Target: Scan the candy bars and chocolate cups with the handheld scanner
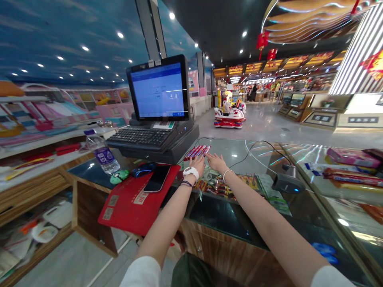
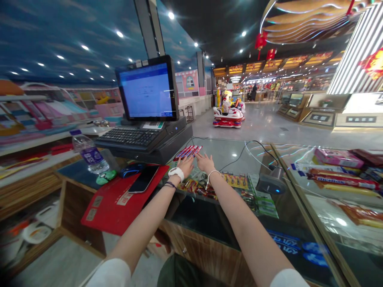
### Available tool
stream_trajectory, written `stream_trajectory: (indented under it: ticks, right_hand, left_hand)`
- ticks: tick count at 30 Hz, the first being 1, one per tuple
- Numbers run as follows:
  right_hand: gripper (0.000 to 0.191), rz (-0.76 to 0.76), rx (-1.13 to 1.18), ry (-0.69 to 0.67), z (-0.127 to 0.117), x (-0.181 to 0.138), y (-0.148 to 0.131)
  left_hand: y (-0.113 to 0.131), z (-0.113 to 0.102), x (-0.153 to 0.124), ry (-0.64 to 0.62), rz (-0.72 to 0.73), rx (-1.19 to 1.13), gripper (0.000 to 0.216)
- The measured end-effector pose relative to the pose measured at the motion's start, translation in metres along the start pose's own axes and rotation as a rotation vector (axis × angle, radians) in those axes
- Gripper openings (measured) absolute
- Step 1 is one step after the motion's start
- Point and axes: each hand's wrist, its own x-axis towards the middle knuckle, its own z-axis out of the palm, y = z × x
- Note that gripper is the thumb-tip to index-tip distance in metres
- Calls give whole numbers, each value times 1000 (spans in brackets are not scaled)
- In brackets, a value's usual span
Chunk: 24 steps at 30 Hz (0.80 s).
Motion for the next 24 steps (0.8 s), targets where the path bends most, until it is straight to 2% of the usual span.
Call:
stream_trajectory:
  ticks: [7, 11, 14, 24]
  right_hand:
    - [56, -64, 0, 44, 2, -2, -2]
    - [55, -64, 25, 56, 0, -13, -12]
    - [60, -47, 48, 68, -2, -20, -24]
    - [59, -62, 44, 18, 2, -21, -32]
  left_hand:
    - [-8, -7, -2, 45, -73, -30, 50]
    - [-13, -14, -10, 214, -325, 25, 44]
    - [-15, -16, -16, 237, -447, 77, 39]
    - [-14, -17, -17, 171, -450, 47, 35]
